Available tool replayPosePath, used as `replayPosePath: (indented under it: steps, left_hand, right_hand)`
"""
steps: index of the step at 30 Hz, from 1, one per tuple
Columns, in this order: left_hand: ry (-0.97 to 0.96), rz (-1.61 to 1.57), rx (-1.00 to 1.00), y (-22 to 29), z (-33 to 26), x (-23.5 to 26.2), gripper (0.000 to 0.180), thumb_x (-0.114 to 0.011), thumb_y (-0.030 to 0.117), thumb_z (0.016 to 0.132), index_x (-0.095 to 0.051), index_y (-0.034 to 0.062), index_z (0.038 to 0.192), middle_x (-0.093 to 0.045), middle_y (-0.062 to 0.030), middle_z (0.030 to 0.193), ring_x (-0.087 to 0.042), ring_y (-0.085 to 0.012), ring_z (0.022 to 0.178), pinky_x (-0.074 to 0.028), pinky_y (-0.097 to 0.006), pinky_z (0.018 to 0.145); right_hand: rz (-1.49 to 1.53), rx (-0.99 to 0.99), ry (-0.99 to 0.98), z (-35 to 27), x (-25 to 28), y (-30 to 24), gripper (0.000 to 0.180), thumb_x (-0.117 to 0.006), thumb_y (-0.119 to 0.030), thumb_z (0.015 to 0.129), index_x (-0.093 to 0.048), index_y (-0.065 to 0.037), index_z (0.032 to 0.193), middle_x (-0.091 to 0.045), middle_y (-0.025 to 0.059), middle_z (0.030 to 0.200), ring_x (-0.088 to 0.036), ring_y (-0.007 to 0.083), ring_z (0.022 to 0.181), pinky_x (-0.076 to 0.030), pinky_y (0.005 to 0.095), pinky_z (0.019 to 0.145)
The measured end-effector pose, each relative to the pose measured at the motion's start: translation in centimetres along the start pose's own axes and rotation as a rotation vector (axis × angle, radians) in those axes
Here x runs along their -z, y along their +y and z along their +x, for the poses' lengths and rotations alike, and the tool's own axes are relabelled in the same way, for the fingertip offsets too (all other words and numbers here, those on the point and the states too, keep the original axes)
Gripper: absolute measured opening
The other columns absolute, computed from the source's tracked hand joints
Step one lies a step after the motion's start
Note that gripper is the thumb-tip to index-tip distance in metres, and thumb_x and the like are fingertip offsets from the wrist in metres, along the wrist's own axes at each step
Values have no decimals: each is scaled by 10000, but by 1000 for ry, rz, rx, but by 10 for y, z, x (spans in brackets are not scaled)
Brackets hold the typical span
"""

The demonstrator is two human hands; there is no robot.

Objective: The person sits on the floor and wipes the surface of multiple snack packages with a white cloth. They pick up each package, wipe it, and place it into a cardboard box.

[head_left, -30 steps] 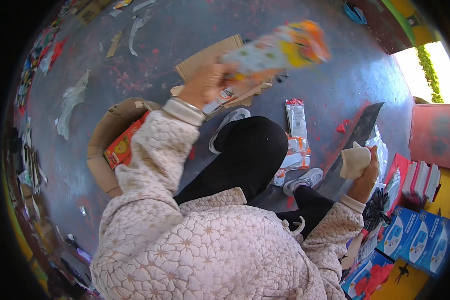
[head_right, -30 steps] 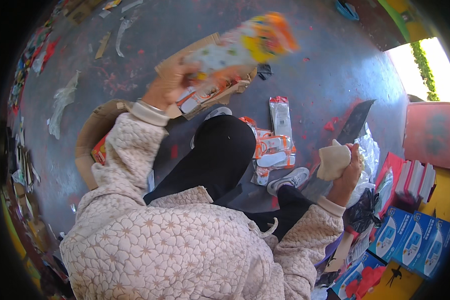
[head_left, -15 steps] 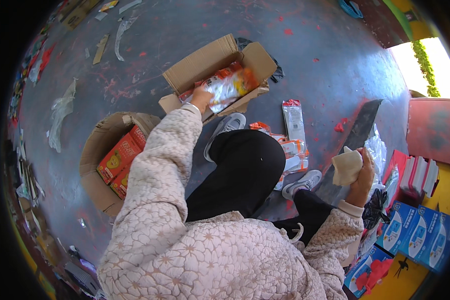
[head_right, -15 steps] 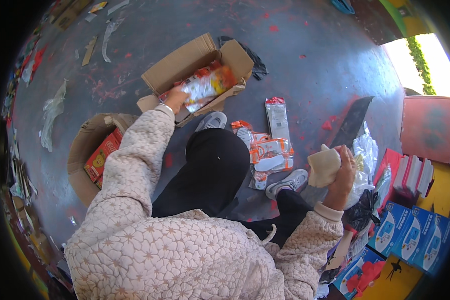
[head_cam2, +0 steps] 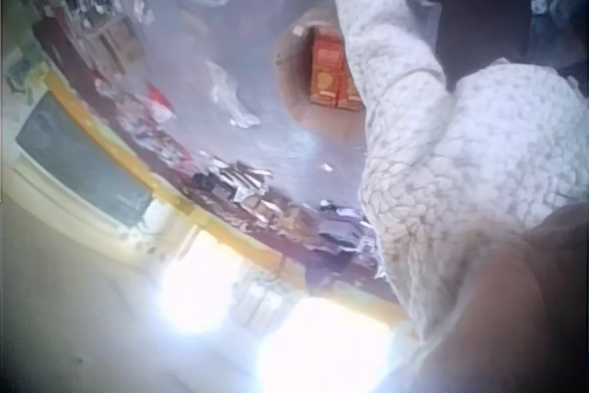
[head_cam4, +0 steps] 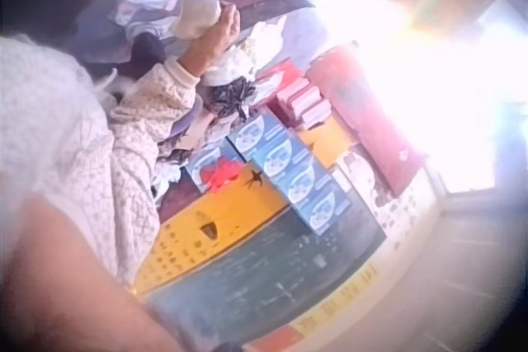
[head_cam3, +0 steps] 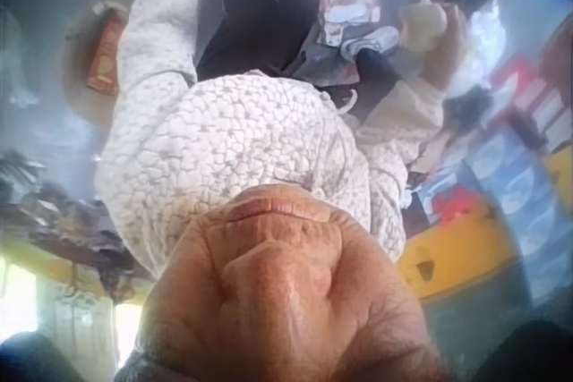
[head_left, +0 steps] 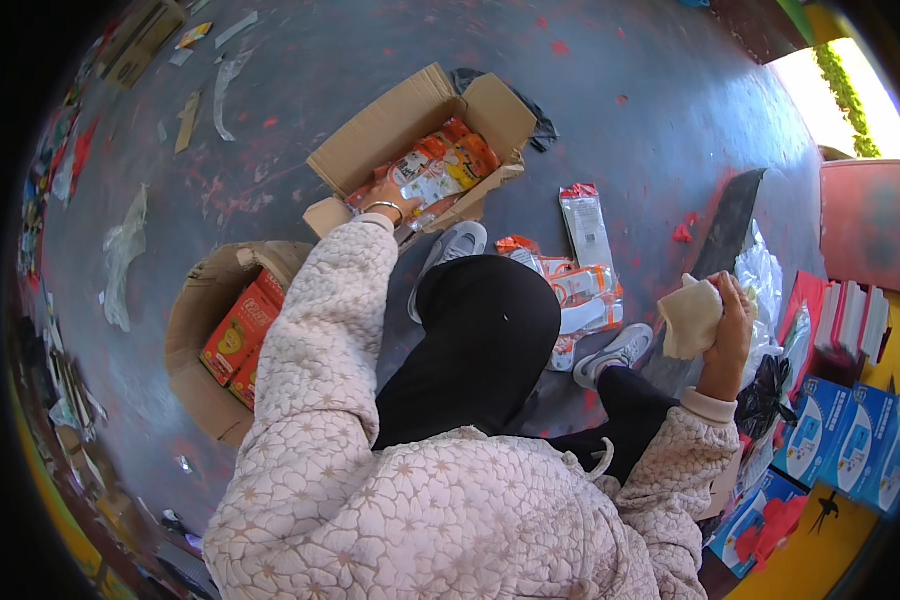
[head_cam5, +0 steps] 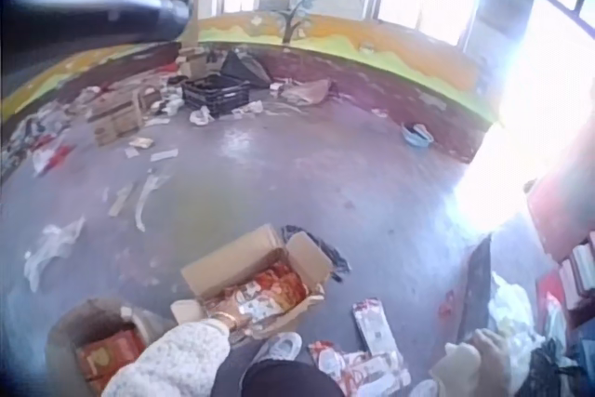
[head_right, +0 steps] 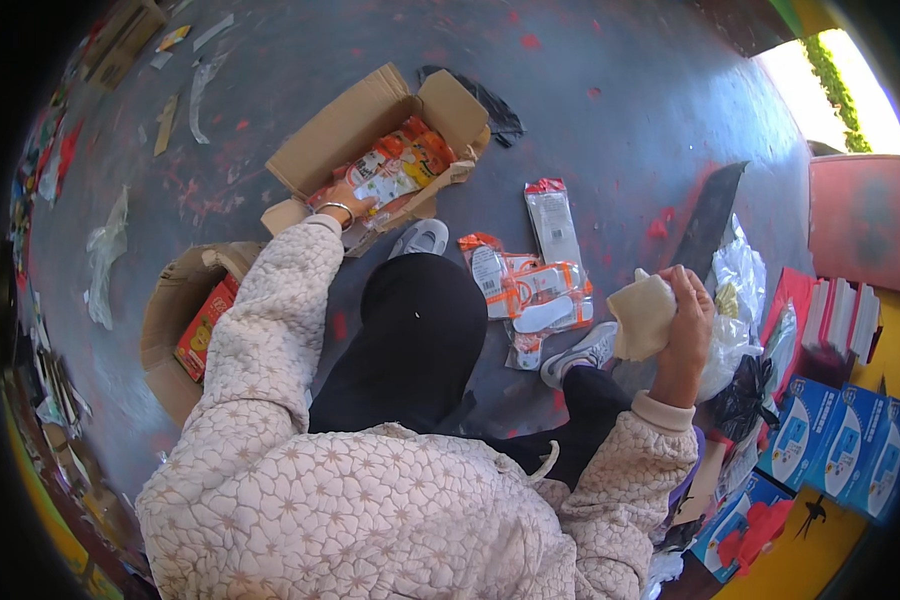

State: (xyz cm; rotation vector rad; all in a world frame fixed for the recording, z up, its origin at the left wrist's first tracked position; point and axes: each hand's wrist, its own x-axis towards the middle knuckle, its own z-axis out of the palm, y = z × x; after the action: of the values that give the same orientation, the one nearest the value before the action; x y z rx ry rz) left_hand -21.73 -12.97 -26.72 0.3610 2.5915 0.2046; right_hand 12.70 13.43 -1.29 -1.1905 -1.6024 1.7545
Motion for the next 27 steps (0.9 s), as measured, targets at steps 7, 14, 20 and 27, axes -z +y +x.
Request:
replayPosePath:
  steps: [7,14,20,27]
  left_hand:
    - [191,-129,-433,-14,-23,46,344,-447,166,827,-533,53,1141,-515,-169,1196,-500,-350,1079,-394,-383,925]
    - [-177,516,-780,-10,-16,-18,553,-454,44,773,-373,187,1301,-332,-110,1376,-323,-383,1235,-311,-426,1001]
    - [-167,553,-832,-13,8,-29,423,-377,171,867,-400,253,1281,-482,-98,1248,-451,-324,1145,-360,-455,933]
    - [72,38,-916,13,15,72,337,-471,103,816,-565,126,1139,-597,-131,1064,-588,-273,953,-447,-348,840]
  right_hand:
    - [-10,27,0,-3,9,1,212,-513,-214,880,-573,-46,765,-571,25,663,-551,97,558,-457,225,519]
    - [-59,28,37,-5,8,2,218,-513,-216,882,-573,-39,769,-557,7,664,-518,71,568,-416,203,521]
    - [-104,111,87,9,24,11,217,-547,-229,852,-587,-52,733,-531,-6,647,-486,69,577,-378,222,516]
    - [62,20,223,39,41,21,284,-634,-319,775,-628,-35,793,-570,22,692,-525,113,611,-418,276,574]
